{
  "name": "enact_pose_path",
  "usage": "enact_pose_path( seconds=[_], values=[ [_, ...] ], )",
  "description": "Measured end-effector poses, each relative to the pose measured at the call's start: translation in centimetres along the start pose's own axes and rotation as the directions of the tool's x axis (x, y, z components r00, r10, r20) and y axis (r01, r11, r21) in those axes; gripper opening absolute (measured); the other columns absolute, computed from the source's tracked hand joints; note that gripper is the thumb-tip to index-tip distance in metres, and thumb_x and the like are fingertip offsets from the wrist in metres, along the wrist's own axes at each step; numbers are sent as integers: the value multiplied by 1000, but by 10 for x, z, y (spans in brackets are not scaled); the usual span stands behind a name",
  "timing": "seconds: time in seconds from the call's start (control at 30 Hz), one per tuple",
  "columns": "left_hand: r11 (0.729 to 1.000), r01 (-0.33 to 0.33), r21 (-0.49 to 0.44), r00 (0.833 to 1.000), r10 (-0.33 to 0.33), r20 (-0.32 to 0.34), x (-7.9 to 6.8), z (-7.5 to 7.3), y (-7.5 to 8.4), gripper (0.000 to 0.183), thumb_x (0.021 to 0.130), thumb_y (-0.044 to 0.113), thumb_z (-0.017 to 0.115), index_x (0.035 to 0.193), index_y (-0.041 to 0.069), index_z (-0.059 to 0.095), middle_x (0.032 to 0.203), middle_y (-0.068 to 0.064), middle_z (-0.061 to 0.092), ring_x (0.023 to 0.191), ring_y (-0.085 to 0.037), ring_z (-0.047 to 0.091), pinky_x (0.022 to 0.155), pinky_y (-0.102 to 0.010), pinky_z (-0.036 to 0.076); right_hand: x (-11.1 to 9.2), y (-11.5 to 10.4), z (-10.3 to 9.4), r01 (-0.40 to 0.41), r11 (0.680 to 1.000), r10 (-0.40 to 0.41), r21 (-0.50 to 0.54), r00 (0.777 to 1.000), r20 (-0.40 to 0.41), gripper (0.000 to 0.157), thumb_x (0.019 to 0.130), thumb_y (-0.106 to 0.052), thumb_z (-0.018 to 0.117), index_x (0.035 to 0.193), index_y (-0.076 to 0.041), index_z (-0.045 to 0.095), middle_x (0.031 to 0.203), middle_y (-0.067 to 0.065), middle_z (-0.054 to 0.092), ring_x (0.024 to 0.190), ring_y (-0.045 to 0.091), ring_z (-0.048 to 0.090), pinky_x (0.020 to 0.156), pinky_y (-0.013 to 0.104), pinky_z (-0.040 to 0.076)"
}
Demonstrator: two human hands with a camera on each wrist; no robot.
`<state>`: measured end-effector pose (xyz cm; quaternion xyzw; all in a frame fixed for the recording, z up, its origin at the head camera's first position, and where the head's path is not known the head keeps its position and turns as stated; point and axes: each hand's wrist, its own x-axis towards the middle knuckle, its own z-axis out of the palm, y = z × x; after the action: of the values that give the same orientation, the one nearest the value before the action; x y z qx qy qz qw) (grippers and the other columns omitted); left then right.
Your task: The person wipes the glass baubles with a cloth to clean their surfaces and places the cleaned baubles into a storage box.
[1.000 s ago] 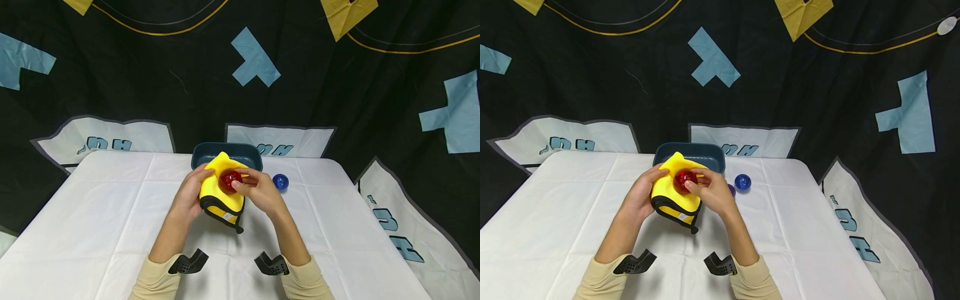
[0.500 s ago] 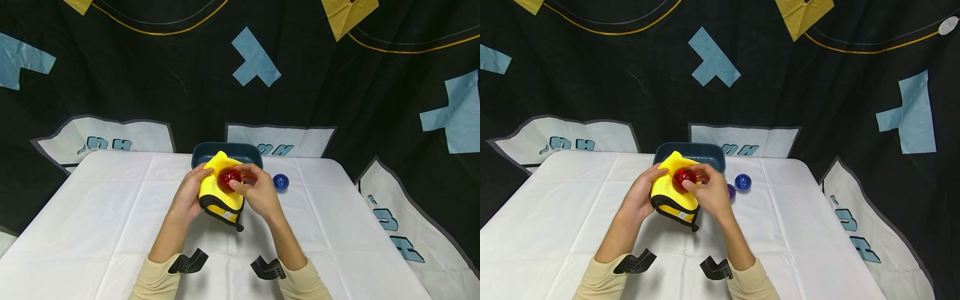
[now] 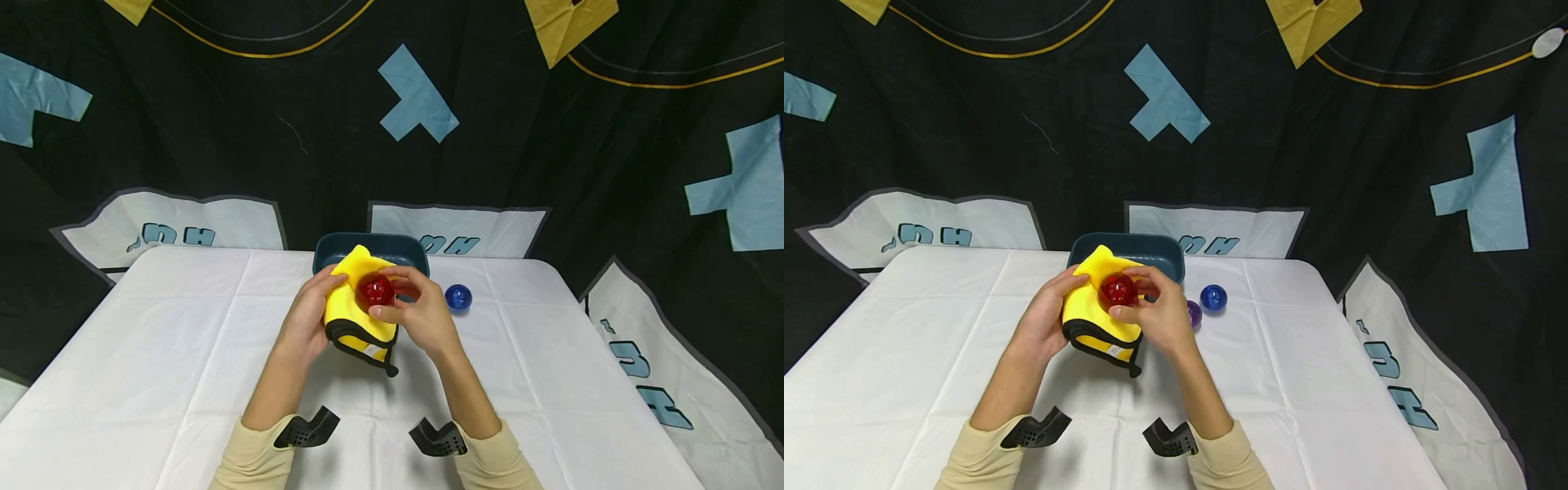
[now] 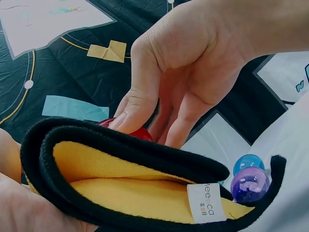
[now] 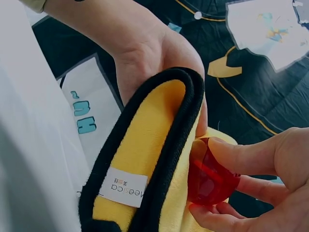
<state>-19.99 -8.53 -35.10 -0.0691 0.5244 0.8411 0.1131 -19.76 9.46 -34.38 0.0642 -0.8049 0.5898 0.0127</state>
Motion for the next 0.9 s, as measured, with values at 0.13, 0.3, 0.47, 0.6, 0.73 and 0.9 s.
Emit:
enact_pose_path(
  seconds=[0.13, 0.3, 0.47, 0.6, 0.73, 0.9],
  values=[
    [1000, 9, 0, 1000, -9, -2, 1, 0, 0, 46, 105, 24, 48, 149, 19, 42, 148, -7, 41, 135, -23, 45, 107, -32, 49, 1, 0, -2, -12, 1000, 12, 1, 1000, 14, 51, 77, -8, 86, 123, -23, 70, 124, 4, 65, 119, 25, 60, 103, 44, 54],
    [1000, 7, 6, 1000, -7, -3, 0, 1, 0, 47, 105, 23, 48, 151, 18, 41, 150, -8, 40, 135, -24, 44, 109, -33, 48, 1, -1, -3, -18, 1000, 18, -22, 1000, 17, 52, 79, -8, 84, 127, -16, 65, 122, 8, 65, 114, 26, 63, 100, 40, 57],
    [1000, 4, 2, 1000, -4, 2, 0, 1, 1, 46, 104, 23, 47, 150, 17, 42, 149, -8, 41, 134, -24, 44, 108, -32, 49, 1, -2, -5, -39, 998, 40, -40, 999, 25, 50, 81, -10, 83, 127, -12, 65, 123, 10, 66, 113, 27, 64, 99, 40, 57],
    [1000, 4, -7, 1000, -4, 31, 0, 1, 1, 47, 104, 21, 47, 151, 15, 40, 149, -9, 41, 135, -24, 44, 109, -33, 48, 1, -2, -7, -47, 997, 50, -67, 998, 41, 47, 83, -9, 81, 127, -13, 66, 125, 9, 66, 114, 28, 63, 99, 41, 57],
    [1000, 2, -14, 999, -1, 39, 0, 1, 0, 47, 104, 21, 47, 151, 15, 39, 150, -9, 40, 135, -24, 44, 110, -34, 47, 2, -2, -8, -61, 995, 66, -78, 996, 64, 45, 86, -10, 78, 129, -14, 66, 126, 8, 65, 114, 28, 62, 99, 41, 57],
    [1000, 4, -9, 1000, -4, 28, 0, 1, 0, 47, 104, 21, 47, 150, 15, 41, 149, -9, 41, 134, -23, 44, 110, -33, 47, 3, -1, -8, -82, 993, 89, -87, 992, 84, 41, 90, -13, 74, 130, -14, 67, 125, 8, 66, 113, 27, 61, 98, 39, 57]
  ],
)
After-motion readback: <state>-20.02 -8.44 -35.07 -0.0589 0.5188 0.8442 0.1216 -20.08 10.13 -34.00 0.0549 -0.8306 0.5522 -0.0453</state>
